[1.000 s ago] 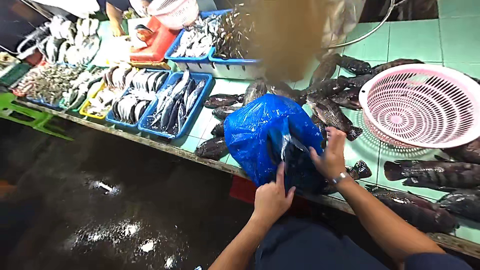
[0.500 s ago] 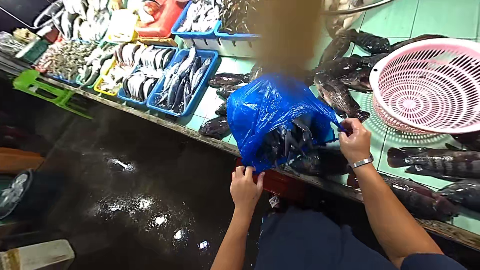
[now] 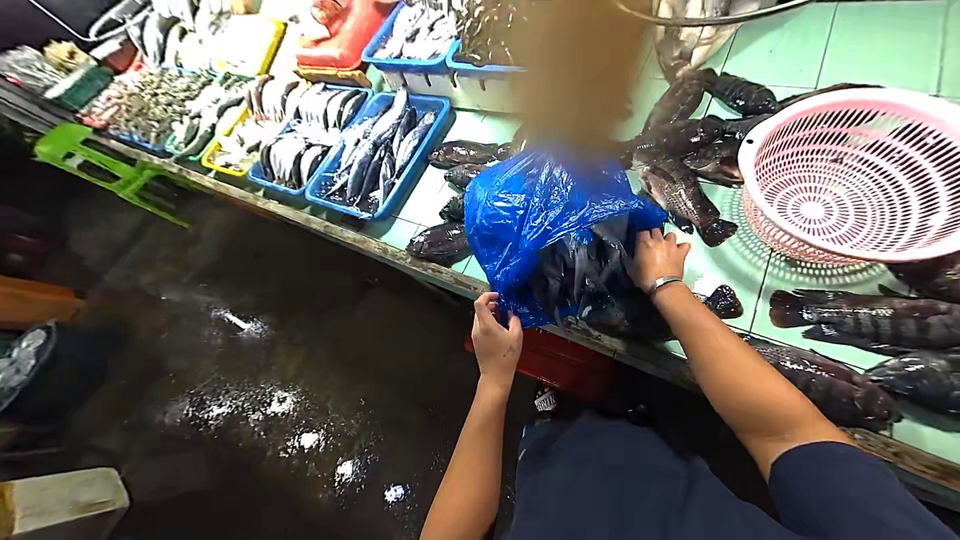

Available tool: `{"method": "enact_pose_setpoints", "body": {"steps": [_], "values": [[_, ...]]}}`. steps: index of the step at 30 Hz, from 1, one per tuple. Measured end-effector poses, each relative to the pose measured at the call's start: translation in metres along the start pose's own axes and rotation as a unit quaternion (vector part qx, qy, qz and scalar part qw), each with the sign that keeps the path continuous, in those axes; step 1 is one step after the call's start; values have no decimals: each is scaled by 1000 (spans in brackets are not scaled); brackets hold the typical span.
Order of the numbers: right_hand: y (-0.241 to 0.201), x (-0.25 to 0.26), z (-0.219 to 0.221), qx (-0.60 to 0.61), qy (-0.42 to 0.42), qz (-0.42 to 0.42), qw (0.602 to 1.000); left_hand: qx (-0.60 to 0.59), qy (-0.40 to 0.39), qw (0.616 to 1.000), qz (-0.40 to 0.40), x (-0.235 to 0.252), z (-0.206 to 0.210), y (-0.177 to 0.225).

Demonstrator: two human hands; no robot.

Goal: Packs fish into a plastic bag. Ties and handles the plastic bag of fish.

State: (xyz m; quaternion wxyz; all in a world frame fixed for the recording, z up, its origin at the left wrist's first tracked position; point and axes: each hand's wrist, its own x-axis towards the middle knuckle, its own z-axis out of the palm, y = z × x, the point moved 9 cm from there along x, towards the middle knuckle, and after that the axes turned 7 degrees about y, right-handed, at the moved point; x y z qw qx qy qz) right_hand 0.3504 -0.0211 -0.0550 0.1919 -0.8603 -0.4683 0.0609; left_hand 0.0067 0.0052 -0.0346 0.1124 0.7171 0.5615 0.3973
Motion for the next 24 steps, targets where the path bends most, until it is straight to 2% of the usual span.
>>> {"method": "enact_pose_setpoints", "body": {"steps": [3,5,7,9,11,13,15,17,19,22,24], "values": [[3,1,11,14,-9,11,1000,-60,-33,996,-57,-7,2,-4],[7,-3,6,40,22,-33,998,-96,-28,993,-65,-7,-3,-7],[18,-13,-4,142,36,-75,986,-127,-17,990,-63,-9,-7,-9],[35,-35,-18,316,51,-93,943,-141,-14,989,-49,-13,-8,-8],[37,-53,-41,499,17,-85,862,-160,-14,987,12,-19,-8,3],[30,-68,-67,556,10,-92,826,-194,-30,976,99,-28,-6,27],[21,-79,-82,521,33,-128,843,-237,-77,959,133,-41,1,56],[3,-80,-87,411,78,-181,890,-281,-119,944,128,-45,10,84],[-35,-80,-92,310,83,-223,921,-279,-123,946,111,-40,14,108],[-101,-92,-126,301,81,-315,896,-260,-97,957,88,-17,0,137],[-110,-94,-129,287,60,-345,892,-237,-89,964,86,-4,-9,138]]}}
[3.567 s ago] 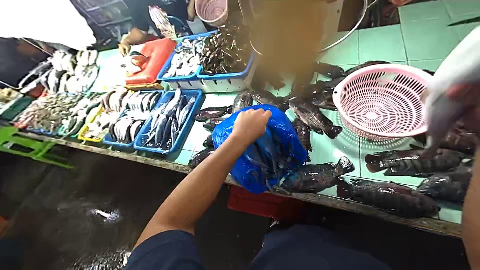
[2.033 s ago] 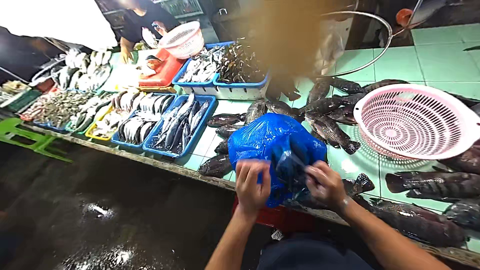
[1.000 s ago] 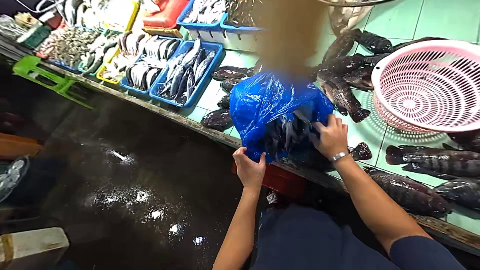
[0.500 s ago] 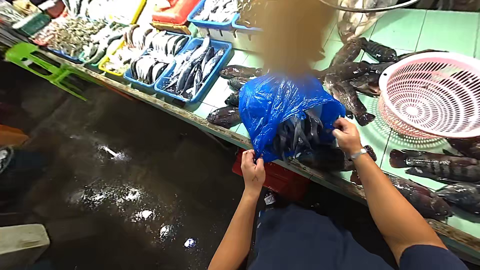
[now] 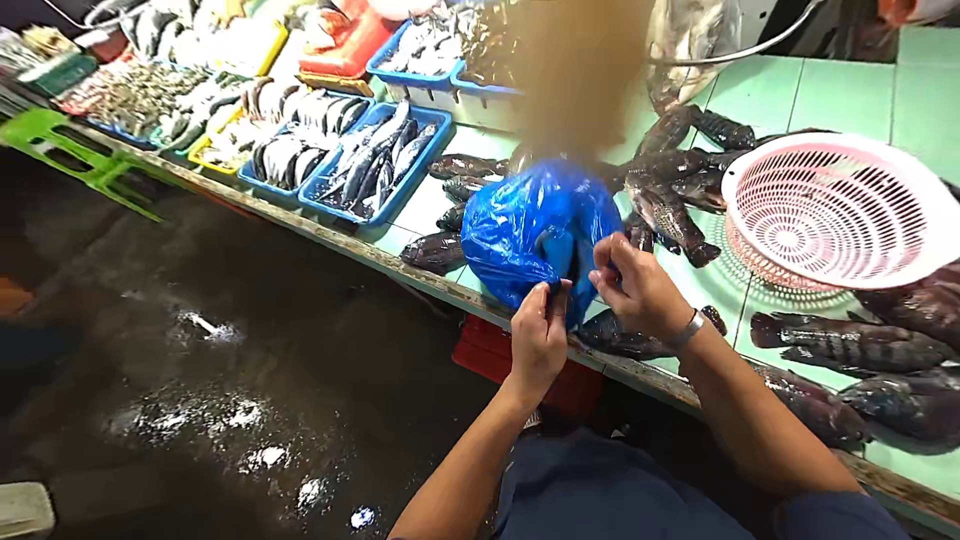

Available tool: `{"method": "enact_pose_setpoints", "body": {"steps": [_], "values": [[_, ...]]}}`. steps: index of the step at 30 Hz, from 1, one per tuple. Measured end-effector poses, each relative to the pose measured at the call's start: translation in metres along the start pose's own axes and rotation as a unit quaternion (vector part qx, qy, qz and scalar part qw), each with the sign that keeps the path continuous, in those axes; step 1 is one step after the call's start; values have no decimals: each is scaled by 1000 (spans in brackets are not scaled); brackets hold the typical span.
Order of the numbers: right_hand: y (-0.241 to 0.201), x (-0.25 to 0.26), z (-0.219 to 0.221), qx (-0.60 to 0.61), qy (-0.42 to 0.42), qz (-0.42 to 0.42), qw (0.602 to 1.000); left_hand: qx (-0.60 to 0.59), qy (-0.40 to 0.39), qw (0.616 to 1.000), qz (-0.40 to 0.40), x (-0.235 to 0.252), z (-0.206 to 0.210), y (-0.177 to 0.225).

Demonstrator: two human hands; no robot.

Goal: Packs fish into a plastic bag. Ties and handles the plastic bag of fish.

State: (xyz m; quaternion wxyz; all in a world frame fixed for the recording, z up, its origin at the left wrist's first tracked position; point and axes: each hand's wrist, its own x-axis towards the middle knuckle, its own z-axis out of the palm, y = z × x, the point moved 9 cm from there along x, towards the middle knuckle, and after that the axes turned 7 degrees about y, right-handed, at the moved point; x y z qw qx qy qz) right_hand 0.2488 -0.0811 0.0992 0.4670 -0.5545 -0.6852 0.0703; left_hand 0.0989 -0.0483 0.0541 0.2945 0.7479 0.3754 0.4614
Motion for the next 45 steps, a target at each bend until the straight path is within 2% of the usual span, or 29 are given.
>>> {"method": "enact_pose_setpoints", "body": {"steps": [2,5,7,9,12,13,15,17,20,23,25,27,30,32,35,37,40,41,43,45], "values": [[7,-11,13,-47,-69,-9,996,41,-4,999,8,-3,-4,-8],[1,-47,32,-157,-138,-29,977,161,-66,985,8,-34,0,-17],[-5,-64,23,-217,-122,-24,968,265,-92,960,23,-53,-4,-10],[-2,-70,2,-240,-52,-13,969,328,-61,942,27,-64,-18,-1],[-3,-72,-3,-211,39,-25,976,331,-7,943,18,-71,-31,5],[-6,-70,7,-193,32,-30,980,320,-11,947,24,-72,-25,5],[-7,-65,47,-162,-52,-43,984,287,-57,955,44,-75,-1,0],[0,-62,91,-112,-117,-78,984,256,-69,959,103,-77,14,-4],[12,-62,114,-84,-136,-130,978,216,-35,958,182,-78,-2,-11],[14,-73,111,-106,-117,-154,975,242,1,951,194,-74,-27,-30],[9,-77,104,-127,-98,-158,974,315,-58,925,205,-57,-17,-47],[1,-82,99,-141,-99,-150,974,334,-134,894,268,-43,8,-61],[-9,-76,75,-161,-80,-124,976,173,-160,886,399,-21,17,-63],[-10,-60,37,-174,-18,-90,980,49,-182,892,410,-9,8,-60],[-5,-19,1,-150,33,8,988,-52,-150,912,378,-9,-1,-63],[-6,11,28,-137,-17,53,989,-98,-98,930,342,-9,-3,-69],[-1,20,125,-168,-242,69,953,-189,0,950,249,-7,-13,-83],[1,17,141,-164,-280,65,944,-213,5,952,220,-9,-17,-88],[-6,18,140,-172,-279,41,944,-236,1,954,186,-13,-19,-95],[-23,23,128,-237,-256,-7,937,-259,8,951,170,-13,-19,-92]]}}
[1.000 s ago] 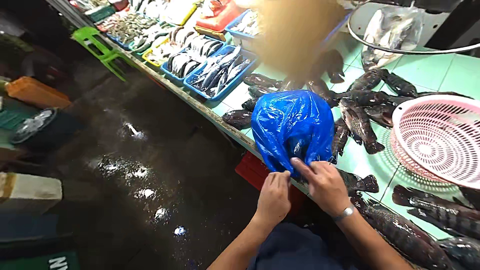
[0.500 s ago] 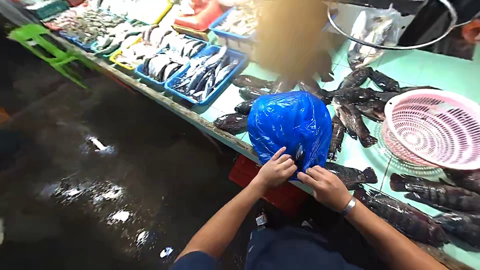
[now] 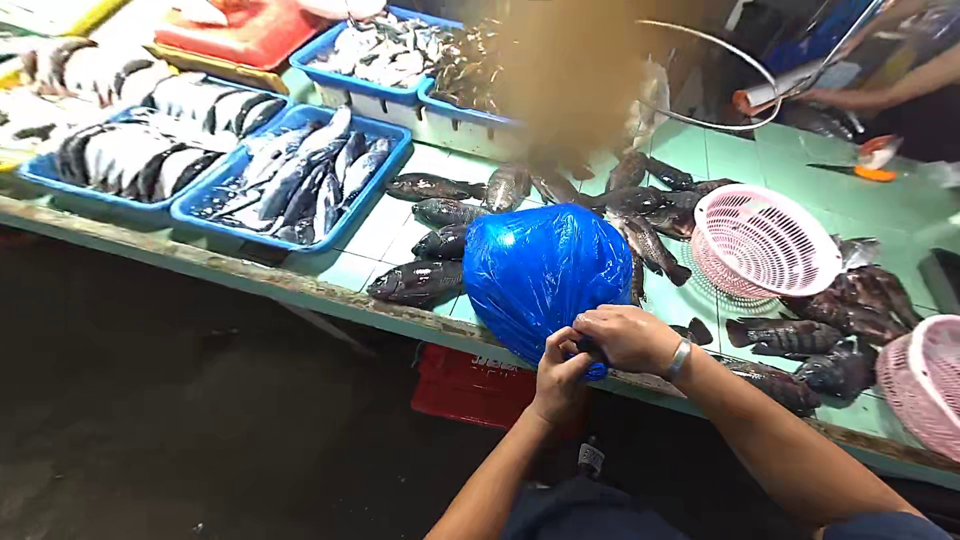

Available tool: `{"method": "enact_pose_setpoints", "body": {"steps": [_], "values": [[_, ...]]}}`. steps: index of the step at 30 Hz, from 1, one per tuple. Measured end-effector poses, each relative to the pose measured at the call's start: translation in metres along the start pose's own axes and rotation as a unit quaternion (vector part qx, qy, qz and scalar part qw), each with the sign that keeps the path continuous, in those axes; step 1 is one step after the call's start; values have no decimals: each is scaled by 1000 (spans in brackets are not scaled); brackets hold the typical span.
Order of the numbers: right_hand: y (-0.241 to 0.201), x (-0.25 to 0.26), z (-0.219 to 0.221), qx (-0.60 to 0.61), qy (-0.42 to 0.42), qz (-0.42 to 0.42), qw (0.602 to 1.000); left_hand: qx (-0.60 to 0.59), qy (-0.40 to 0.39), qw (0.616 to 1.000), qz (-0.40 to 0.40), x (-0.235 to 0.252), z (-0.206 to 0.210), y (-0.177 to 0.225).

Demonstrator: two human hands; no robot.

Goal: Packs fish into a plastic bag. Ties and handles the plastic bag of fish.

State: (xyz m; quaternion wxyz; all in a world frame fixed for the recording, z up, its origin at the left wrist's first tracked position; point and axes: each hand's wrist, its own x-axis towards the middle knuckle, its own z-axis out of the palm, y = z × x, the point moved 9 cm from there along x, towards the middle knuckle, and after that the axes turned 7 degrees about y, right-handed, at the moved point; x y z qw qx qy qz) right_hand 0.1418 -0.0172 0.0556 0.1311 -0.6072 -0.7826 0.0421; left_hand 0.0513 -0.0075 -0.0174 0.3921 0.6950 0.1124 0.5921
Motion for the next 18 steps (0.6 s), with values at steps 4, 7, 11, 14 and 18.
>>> {"method": "enact_pose_setpoints", "body": {"steps": [4,7,11,14,18], "values": [[-26,4,-20,-123,6,-45,991,0,29,999,-34,6,7,-8],[-30,8,-17,-106,17,-89,990,66,-22,998,12,5,22,-14],[-18,1,-8,-41,77,-139,986,140,-70,988,18,12,34,-21],[2,-11,-8,13,158,-134,978,165,-86,982,18,14,40,-22],[31,-43,-10,58,262,-84,960,241,-155,958,-15,21,43,-18]]}}
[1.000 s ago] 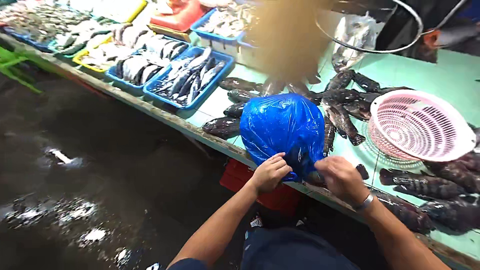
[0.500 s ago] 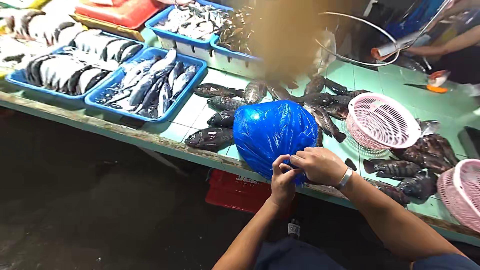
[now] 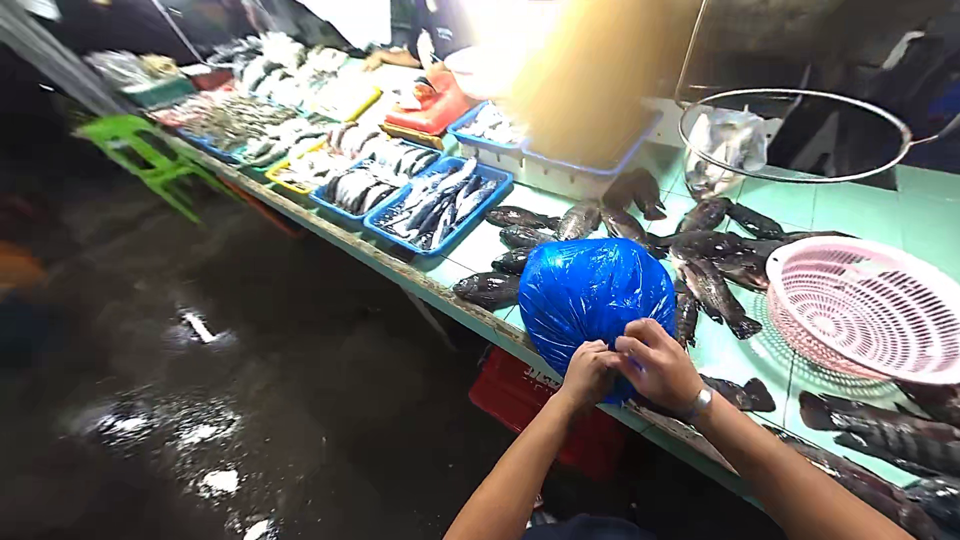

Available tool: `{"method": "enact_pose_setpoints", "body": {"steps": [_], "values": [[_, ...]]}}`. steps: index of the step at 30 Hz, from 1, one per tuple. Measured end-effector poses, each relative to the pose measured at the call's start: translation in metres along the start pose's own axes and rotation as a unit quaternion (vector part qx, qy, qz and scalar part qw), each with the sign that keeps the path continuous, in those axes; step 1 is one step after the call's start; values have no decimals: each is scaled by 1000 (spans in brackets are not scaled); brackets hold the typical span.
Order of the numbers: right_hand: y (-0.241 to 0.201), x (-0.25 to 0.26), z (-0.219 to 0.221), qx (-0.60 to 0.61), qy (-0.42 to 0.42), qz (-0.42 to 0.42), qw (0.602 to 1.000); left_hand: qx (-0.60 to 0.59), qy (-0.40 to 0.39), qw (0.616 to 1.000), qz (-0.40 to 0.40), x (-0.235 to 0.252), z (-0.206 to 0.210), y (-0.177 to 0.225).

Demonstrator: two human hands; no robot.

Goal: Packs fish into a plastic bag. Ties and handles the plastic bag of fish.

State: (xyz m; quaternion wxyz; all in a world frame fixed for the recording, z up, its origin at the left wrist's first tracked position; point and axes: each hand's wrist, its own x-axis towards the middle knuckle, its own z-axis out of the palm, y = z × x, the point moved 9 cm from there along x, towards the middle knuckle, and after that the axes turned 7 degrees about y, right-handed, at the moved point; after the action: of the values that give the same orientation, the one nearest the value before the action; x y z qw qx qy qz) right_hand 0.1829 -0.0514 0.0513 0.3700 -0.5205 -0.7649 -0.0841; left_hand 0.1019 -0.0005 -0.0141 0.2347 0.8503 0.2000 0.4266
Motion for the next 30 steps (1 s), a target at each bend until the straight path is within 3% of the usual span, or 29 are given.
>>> {"method": "enact_pose_setpoints", "body": {"steps": [3,8,10,14,16,19,21,23,28,30], "values": [[2,-16,3,-48,-35,-62,996,55,-33,997,-47,4,-4,5],[2,-25,0,-13,32,-133,990,50,-2,995,-89,-4,-9,4],[11,-23,-2,29,53,-97,993,53,22,995,-86,-8,-11,8],[39,-18,4,148,61,30,987,211,132,969,8,-8,-14,24],[52,-12,9,138,47,98,985,259,152,953,33,-6,-11,25],[64,10,18,61,-81,218,971,291,159,940,80,-1,-13,22],[71,20,28,12,-165,261,951,293,144,938,116,2,-15,22],[76,24,38,-17,-195,281,940,303,99,936,147,7,-18,22],[82,18,45,-3,-199,297,934,323,-38,933,153,20,-18,23],[78,18,38,46,-131,277,951,315,-63,935,148,24,-18,23]]}}
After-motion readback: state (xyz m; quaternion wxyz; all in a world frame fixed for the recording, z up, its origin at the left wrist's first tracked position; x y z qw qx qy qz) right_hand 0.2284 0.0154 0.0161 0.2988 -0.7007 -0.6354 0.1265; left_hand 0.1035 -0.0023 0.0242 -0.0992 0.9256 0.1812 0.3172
